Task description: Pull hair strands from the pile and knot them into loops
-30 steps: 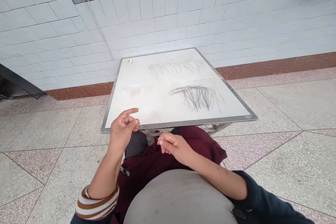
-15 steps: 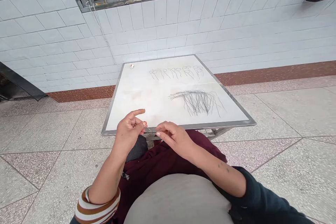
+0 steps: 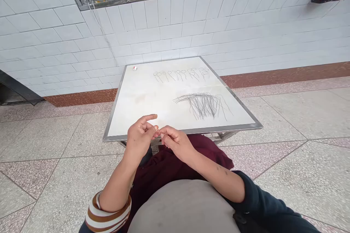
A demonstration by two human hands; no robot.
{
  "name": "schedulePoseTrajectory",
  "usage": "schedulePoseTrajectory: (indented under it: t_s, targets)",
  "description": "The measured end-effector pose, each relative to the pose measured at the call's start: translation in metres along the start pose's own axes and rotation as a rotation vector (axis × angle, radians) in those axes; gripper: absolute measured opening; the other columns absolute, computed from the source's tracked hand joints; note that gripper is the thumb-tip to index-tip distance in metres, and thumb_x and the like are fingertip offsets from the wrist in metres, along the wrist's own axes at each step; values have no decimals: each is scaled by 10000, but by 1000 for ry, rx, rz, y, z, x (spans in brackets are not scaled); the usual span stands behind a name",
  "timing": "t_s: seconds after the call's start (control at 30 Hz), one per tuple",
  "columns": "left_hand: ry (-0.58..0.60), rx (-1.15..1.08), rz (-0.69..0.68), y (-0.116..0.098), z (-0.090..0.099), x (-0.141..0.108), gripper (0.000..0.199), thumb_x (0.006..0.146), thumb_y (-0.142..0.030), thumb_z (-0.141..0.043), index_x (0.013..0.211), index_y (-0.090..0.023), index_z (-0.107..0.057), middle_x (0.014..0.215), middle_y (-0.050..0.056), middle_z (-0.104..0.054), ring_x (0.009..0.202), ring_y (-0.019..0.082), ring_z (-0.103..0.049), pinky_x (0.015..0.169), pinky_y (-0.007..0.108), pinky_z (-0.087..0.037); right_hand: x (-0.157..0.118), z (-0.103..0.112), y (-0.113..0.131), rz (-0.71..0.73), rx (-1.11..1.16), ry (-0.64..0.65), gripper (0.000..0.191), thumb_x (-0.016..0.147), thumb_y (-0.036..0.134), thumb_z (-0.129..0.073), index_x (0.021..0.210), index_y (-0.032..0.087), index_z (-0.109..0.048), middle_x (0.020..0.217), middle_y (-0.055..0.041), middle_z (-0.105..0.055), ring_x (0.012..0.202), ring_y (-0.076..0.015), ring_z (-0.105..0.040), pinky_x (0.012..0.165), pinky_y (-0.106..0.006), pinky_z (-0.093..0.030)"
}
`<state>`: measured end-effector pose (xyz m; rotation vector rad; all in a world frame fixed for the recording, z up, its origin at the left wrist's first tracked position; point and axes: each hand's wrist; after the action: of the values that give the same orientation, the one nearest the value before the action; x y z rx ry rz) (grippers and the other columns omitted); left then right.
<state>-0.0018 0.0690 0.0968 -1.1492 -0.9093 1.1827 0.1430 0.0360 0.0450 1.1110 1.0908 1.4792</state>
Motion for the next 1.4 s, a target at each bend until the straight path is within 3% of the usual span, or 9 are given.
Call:
schedulePoseTrajectory:
  t_s: [0.47,0.97,1.4]
  targets:
    - [-26,-111,14,2,-5,4,356,700,-276,-710,1043,-188,-681,575,-41,-609,597,137,-622,597,234,-485,-1,-7,-8,-5,192,-53,199,896,359,-494,885,202,-614,663,21,-562,557,-106,-468,562,-238,-415]
    - [-4,-90,32,0,-5,3,342,702,-281,-708,1031,-189,-688,594,-36,-618,622,144,-645,627,243,-496,-2,-9,-8,-36,162,-84,177,851,265,-457,868,201,-621,625,33,-538,534,-108,-438,551,-240,-385]
    - [0,-79,1,-3,-6,-1,321,723,-259,-684,1033,-176,-680,574,-46,-586,612,131,-626,628,233,-494,-6,-7,-9,-48,224,-71,243,851,322,-478,975,206,-652,630,27,-534,548,-115,-427,545,-248,-366]
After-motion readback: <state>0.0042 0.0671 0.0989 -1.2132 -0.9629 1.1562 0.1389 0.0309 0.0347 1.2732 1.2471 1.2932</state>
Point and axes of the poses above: each hand's wrist, its own x-axis towards the middle knuckle, its own z-axis out of the back of the hand, y = z × x
